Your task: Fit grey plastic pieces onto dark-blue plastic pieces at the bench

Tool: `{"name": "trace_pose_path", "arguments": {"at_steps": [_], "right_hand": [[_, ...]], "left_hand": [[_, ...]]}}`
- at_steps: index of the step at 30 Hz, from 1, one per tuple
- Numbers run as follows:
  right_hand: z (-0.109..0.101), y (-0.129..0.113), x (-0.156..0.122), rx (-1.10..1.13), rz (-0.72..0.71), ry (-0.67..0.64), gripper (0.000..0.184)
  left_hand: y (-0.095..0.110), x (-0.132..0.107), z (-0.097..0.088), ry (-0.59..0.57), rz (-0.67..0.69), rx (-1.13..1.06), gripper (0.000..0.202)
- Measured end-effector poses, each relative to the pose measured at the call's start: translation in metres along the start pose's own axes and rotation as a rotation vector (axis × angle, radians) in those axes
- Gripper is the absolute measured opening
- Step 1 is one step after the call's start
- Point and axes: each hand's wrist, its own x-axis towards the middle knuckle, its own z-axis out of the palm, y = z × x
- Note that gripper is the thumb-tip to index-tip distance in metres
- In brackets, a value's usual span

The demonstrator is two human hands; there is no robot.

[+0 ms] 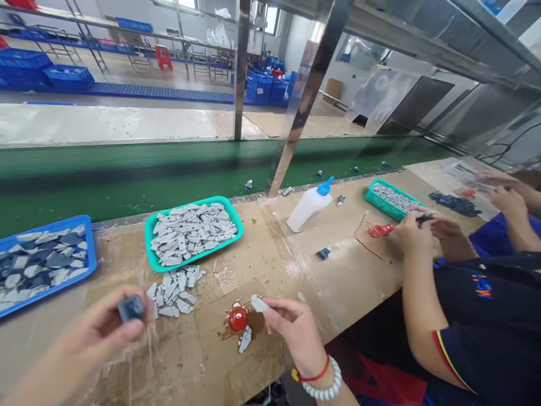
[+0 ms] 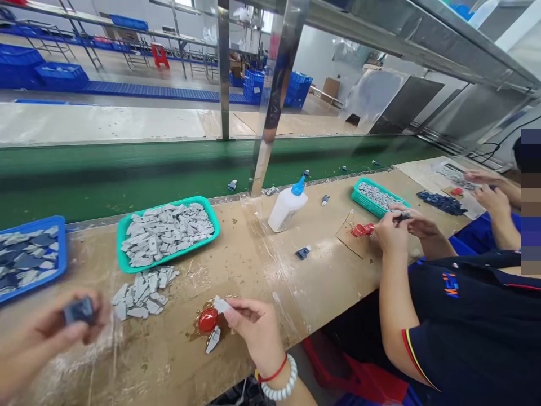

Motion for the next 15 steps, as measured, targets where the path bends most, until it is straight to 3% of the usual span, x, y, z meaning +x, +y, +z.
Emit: {"name": "trace_pose_path", "arguments": {"at_steps": [2, 6, 9, 15], "right_hand": [[0.014, -0.012, 0.006, 0.122, 0.024, -0.071, 0.017], [0.048, -0.033, 0.004, 0.024, -0.203, -0.177, 0.012], [0.064, -0.041, -0.004, -0.098, -0.398, -0.201, 0.02], [0.075, -0.044, -0.007, -0.198, -0.62, -0.213, 0.024]], "left_hand": [[0.005, -0.015, 0.036, -0.1, 0.016, -0.135, 0.033], [0.024, -0.022, 0.083, 0.033, 0.012, -0.233, 0.038], [0.032, -0.025, 0.093, 0.065, 0.058, -0.304, 0.042], [0.045, -0.031, 0.095, 0.051, 0.109, -0.313, 0.036]]}}
